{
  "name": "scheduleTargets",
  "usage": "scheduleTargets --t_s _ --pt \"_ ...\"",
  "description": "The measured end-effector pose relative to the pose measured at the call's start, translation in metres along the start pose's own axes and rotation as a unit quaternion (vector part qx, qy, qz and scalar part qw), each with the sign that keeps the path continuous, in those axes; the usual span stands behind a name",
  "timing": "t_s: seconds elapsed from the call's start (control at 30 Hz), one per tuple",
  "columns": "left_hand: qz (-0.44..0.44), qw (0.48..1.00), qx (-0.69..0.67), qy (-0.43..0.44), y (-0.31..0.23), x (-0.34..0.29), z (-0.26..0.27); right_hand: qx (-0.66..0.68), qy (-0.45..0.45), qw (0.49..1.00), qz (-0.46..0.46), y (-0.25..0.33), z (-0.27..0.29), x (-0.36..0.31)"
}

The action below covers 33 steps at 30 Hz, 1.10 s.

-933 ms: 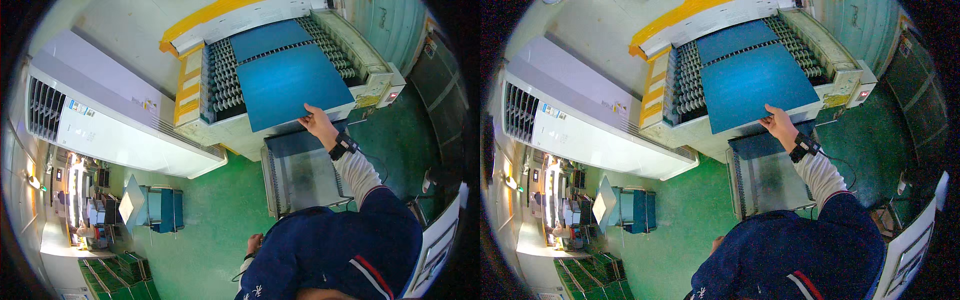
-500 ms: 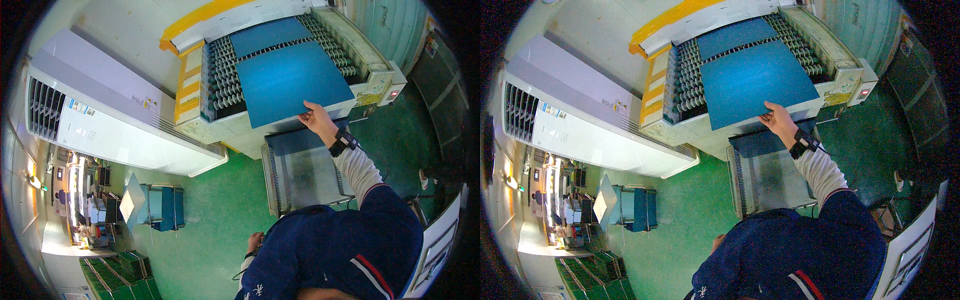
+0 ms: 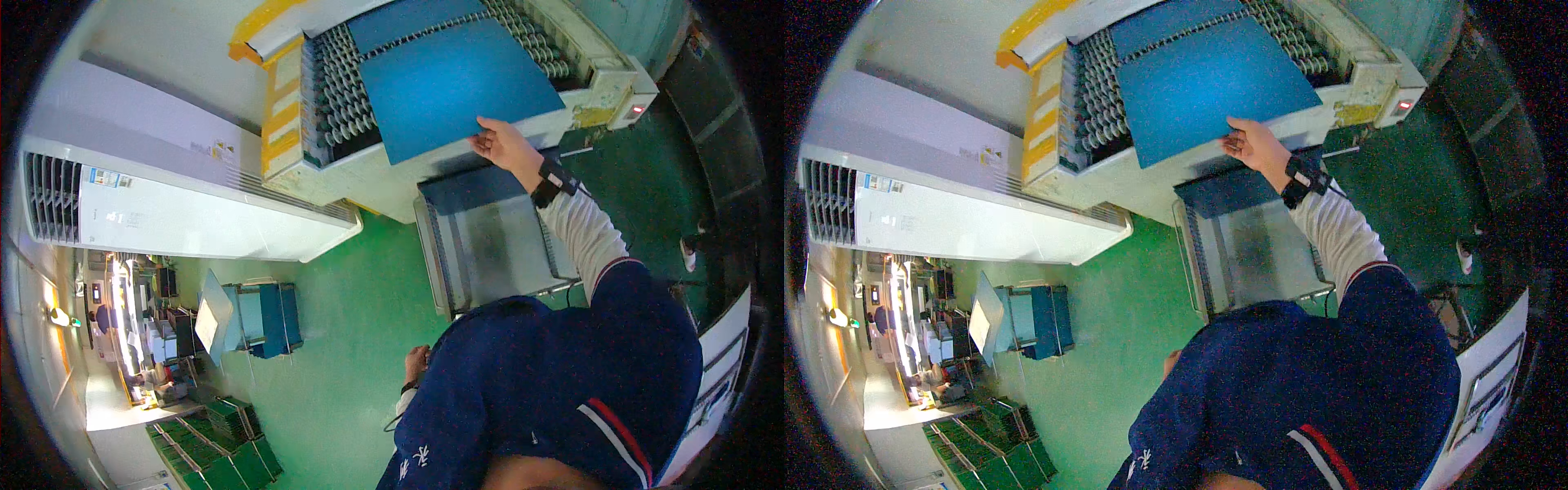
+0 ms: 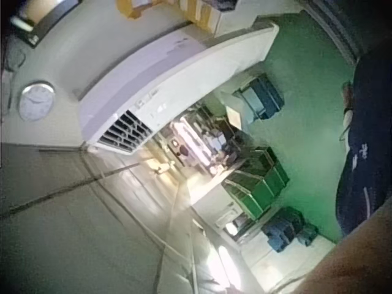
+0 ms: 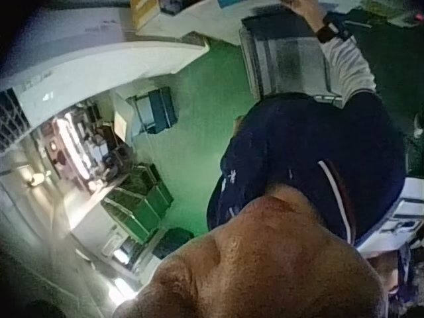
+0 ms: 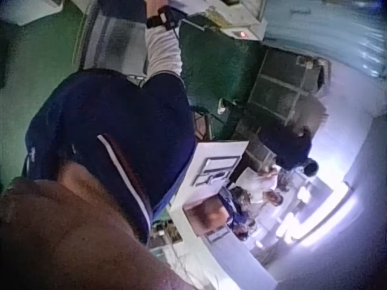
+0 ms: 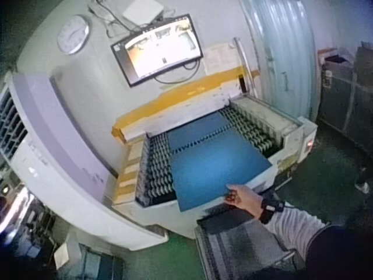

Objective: Placing blue metal sheets into a processing machine one by one.

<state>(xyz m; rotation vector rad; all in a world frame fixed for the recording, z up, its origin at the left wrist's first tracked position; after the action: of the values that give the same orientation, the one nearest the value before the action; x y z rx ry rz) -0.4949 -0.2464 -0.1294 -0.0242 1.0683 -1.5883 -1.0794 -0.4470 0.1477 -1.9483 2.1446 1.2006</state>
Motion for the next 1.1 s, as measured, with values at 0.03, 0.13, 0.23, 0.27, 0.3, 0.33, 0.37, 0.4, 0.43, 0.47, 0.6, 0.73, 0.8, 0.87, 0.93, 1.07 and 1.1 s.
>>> scheduleTargets --t_s 0.03,0.13,0.23,0.27,0.3,0.33,0.37,0.4,0.43,0.47,0.6,0.73,0.8,0.87,0.93,1.07,1.1 --pt "0.005 1.000 -0.001 0.008 -0.008 0.002 0.000 -0.023 0.000 1.000 0.004 0.002 0.002 -0.002" --pt "-0.049 0.999 0.016 0.017 -0.030 -0.002 0.004 -0.124 0.028 0.992 -0.003 0.004 0.004 -0.016" --pt "-0.026 0.999 -0.024 0.015 -0.026 -0.005 0.005 -0.310 0.002 0.948 0.067 0.005 0.020 -0.019" --pt "0.001 0.999 -0.048 0.013 -0.017 -0.005 0.004 -0.381 -0.017 0.918 0.105 0.006 0.027 -0.018" --pt "-0.025 0.999 -0.020 0.013 -0.026 -0.004 0.004 -0.468 -0.027 0.870 0.150 0.006 0.033 -0.019" --pt "-0.052 0.998 0.008 0.016 -0.043 -0.002 0.008 -0.550 -0.039 0.812 0.192 0.005 0.039 -0.022" --pt "-0.077 0.996 0.037 0.016 -0.054 -0.003 0.012 -0.624 -0.046 0.745 0.231 0.002 0.041 -0.026" --pt "-0.063 0.998 -0.003 0.017 -0.043 -0.001 0.011 -0.671 -0.056 0.688 0.271 -0.001 0.039 -0.032" --pt "-0.046 0.998 -0.044 0.009 -0.012 0.002 0.006 -0.712 -0.056 0.627 0.312 -0.007 0.028 -0.037" --pt "-0.008 0.996 -0.093 0.002 -0.002 0.005 0.002 -0.750 -0.066 0.558 0.350 -0.012 0.026 -0.043" --pt "0.148 0.964 -0.220 -0.016 -0.027 0.003 0.002 -0.779 -0.072 0.502 0.368 -0.027 0.037 -0.057" --pt "-0.011 0.995 -0.102 -0.002 -0.040 0.003 0.014 -0.795 -0.063 0.475 0.372 -0.038 0.033 -0.073" --pt "-0.092 0.994 -0.066 -0.009 -0.019 0.005 0.008 -0.805 -0.061 0.470 0.357 -0.043 0.032 -0.075" --pt "-0.105 0.992 -0.069 -0.011 -0.008 0.004 0.004 -0.816 -0.058 0.469 0.334 -0.048 0.038 -0.073" --pt "0.070 0.985 -0.159 0.011 -0.019 0.006 0.001 -0.826 -0.073 0.453 0.327 -0.052 0.047 -0.074" --pt "-0.059 0.993 -0.095 -0.027 -0.010 -0.001 0.009 -0.824 -0.064 0.462 0.322 -0.057 0.037 -0.075" --pt "0.024 0.986 -0.161 -0.024 -0.012 -0.002 0.007 -0.824 -0.066 0.459 0.324 -0.059 0.039 -0.075"
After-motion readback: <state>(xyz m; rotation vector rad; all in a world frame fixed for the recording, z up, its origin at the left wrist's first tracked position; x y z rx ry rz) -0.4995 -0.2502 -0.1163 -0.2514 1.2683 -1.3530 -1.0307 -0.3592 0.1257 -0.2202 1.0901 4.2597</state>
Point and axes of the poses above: each hand's wrist, its own x-axis towards the middle knuckle, its own z-axis out of the back of the hand, y = z × x, the point moved 6 cm from there along x, towards the middle knuckle, and after that the axes turned 5 degrees about -z, right-handed, at the moved point
